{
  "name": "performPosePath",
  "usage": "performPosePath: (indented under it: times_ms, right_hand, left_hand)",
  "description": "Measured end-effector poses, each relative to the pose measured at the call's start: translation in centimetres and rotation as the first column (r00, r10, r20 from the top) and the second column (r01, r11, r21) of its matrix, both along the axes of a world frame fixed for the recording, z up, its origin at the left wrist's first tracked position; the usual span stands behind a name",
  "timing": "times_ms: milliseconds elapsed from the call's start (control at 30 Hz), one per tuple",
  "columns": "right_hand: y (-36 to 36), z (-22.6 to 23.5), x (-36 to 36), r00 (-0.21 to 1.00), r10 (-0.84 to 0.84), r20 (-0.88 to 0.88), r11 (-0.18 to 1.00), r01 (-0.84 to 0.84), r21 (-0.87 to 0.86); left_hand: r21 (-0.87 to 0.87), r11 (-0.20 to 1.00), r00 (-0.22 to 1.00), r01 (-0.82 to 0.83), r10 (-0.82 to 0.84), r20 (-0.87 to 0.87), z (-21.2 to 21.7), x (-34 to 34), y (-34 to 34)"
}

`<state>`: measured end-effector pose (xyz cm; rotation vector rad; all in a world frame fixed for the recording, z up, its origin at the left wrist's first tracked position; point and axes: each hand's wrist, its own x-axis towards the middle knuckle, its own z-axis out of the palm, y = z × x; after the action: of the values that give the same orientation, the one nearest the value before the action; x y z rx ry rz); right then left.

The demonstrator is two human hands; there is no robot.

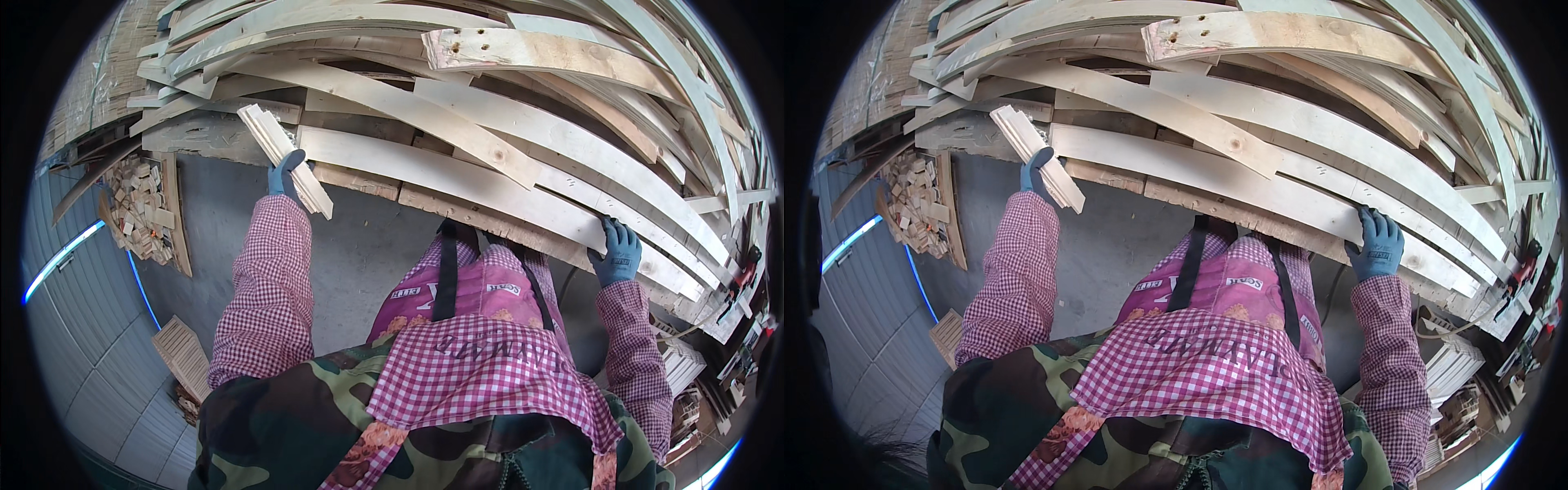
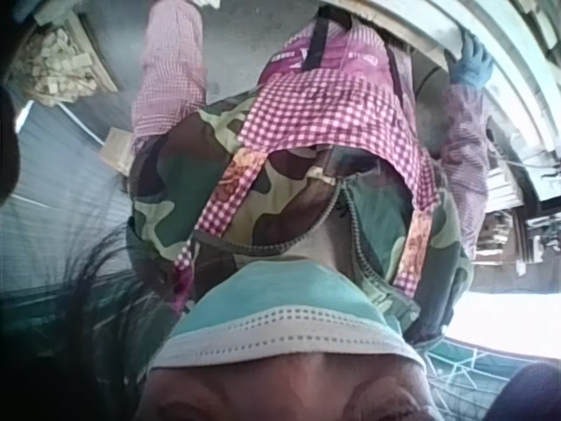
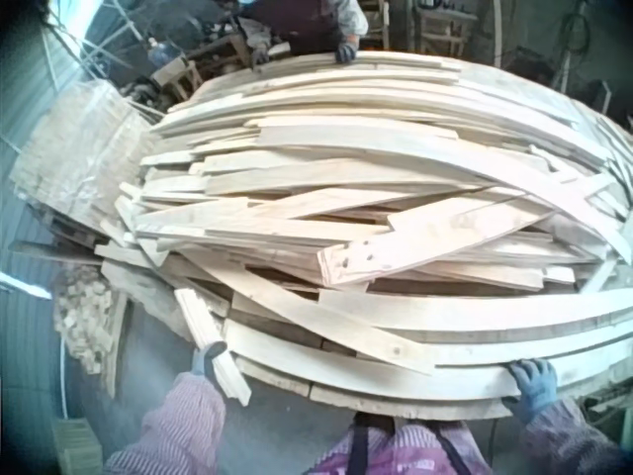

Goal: The person arranges thin wooden planks on a curved wooden frame and secures them with a pneumatic nail gun. The person repeatedly picks up planks, positions them along the curve, and fastens them in place.

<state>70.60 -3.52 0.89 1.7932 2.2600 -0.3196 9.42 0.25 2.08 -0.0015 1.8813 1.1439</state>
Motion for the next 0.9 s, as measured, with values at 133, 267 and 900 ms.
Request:
performPosePath:
  times_ms: [133, 267, 900]
  right_hand:
    - [0.3, 0.2, 0.0, 0.999, 0.008, 0.033, 0.999, -0.007, -0.038]
    - [0.7, 1.1, -0.4, 0.998, 0.029, 0.058, 0.998, -0.025, -0.064]
    - [0.8, 0.1, -1.0, 0.986, 0.085, 0.144, 0.994, -0.074, -0.08]
  left_hand:
    - [0.015, 1.0, 0.997, -0.011, 0.01, 0.074, -0.6, -0.6, -0.6]
    - [0.051, 0.998, 0.996, -0.028, 0.023, 0.089, -1.3, 0.1, -0.7]
    - [-0.217, 0.946, 0.97, 0.24, -0.241, 0.021, -1.5, -0.3, 0.0]
